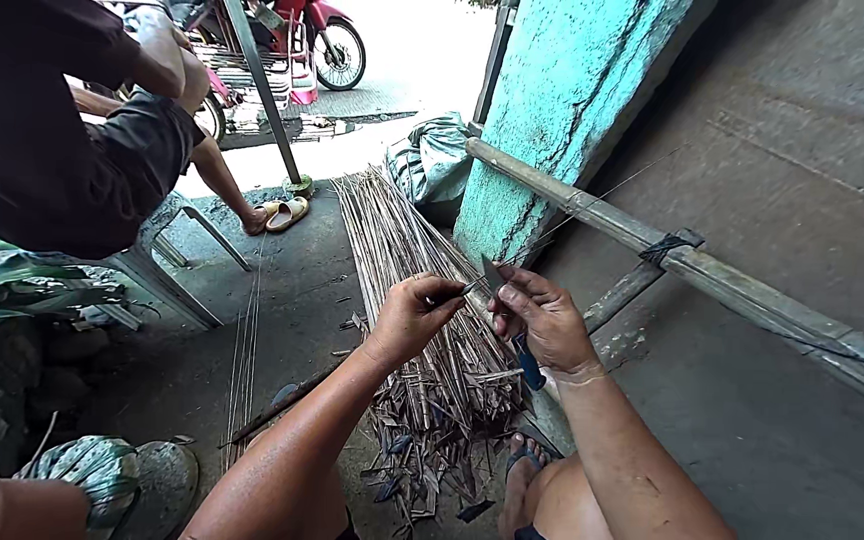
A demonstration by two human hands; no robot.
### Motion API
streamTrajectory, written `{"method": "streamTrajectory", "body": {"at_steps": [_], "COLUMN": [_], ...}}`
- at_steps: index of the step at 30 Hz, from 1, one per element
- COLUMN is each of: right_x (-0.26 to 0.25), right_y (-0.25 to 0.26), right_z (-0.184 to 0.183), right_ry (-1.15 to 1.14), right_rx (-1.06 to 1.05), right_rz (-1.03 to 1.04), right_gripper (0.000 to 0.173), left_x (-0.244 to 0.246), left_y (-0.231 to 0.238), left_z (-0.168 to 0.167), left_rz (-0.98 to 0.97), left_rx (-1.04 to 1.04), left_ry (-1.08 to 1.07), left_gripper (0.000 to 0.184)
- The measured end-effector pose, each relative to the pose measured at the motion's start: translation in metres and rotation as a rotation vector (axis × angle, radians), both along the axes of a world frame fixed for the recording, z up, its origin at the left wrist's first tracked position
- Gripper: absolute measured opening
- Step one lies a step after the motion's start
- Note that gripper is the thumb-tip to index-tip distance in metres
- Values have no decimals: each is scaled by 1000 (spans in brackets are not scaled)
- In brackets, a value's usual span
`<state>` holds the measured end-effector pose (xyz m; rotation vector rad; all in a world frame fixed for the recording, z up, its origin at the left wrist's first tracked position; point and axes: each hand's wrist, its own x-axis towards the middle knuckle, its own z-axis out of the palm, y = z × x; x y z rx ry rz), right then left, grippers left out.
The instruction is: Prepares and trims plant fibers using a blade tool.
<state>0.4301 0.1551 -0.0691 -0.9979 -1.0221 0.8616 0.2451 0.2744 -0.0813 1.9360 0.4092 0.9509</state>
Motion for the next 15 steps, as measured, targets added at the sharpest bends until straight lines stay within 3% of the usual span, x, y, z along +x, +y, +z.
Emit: {"method": "streamTrajectory", "body": {"at_steps": [6, 12, 15], "right_x": [29, 9, 16], "right_y": [-7, -10, -11], "right_z": [13, 6, 7], "right_ry": [10, -37, -10], "right_rx": [117, -90, -44], "right_rz": [-133, 37, -22], "right_gripper": [31, 30, 28], "left_x": [-1, 4, 6], "left_y": [0, -2, -1], "left_z": [-3, -4, -5], "left_rz": [6, -1, -5], "left_rx": [1, 34, 52], "left_ry": [18, 18, 48], "left_gripper": [13, 14, 15]}}
